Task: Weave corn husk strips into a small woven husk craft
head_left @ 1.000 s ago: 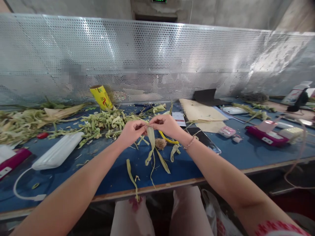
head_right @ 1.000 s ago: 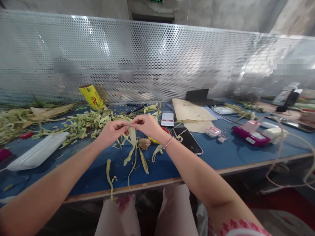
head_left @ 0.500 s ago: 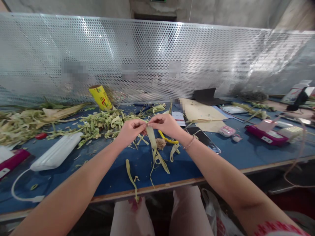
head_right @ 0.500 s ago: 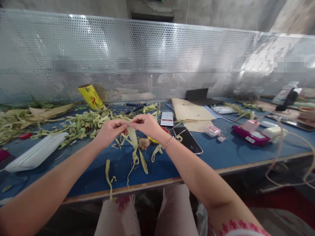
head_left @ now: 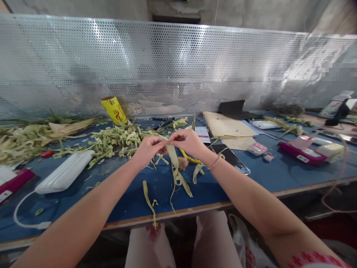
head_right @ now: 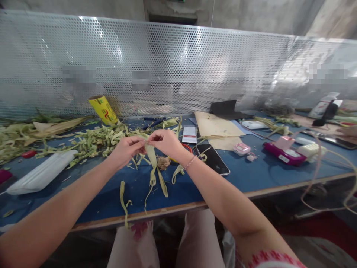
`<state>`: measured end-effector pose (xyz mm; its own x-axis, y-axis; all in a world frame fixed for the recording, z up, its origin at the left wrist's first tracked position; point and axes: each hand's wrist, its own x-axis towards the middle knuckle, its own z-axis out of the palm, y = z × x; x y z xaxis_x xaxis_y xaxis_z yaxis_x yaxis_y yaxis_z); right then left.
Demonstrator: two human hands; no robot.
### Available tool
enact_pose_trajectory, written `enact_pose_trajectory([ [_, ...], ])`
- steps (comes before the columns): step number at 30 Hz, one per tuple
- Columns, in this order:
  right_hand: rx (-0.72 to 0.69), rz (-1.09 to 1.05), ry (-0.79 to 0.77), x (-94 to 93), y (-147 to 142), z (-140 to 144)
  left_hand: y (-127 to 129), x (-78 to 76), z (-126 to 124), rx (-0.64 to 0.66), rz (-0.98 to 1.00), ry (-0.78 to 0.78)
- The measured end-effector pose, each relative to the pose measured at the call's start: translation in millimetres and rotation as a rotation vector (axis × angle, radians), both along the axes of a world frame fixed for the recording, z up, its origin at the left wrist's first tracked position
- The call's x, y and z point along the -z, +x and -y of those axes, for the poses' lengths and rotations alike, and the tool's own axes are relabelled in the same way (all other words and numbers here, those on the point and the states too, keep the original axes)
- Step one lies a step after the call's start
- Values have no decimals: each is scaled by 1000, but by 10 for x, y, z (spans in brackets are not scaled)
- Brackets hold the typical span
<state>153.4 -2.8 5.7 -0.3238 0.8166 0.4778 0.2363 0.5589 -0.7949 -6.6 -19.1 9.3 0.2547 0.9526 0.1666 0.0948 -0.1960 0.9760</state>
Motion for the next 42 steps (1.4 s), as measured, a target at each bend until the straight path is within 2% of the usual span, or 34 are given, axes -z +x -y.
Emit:
enact_pose_trajectory([
  [6,-33,9,-19,-40,3,39,-30,25,-39,-44,-9,96],
  [12,-44,17,-1,3,8,-2,-51,30,-44,-91,-90,168],
  [18,-61,-38,-64,4,-1,-11,-32,40,-40,-52,17,80],
  [25,-48,-75,-74,6,-12,-21,-6,3,-14,-20,5,-32],
  [37,-78,-41,-44,56,-11,-53,-27,25,-45,-112,-29,138],
  [42,-57,-66,-55,48,-14,-69,-11,25,-31,-80,59,67],
])
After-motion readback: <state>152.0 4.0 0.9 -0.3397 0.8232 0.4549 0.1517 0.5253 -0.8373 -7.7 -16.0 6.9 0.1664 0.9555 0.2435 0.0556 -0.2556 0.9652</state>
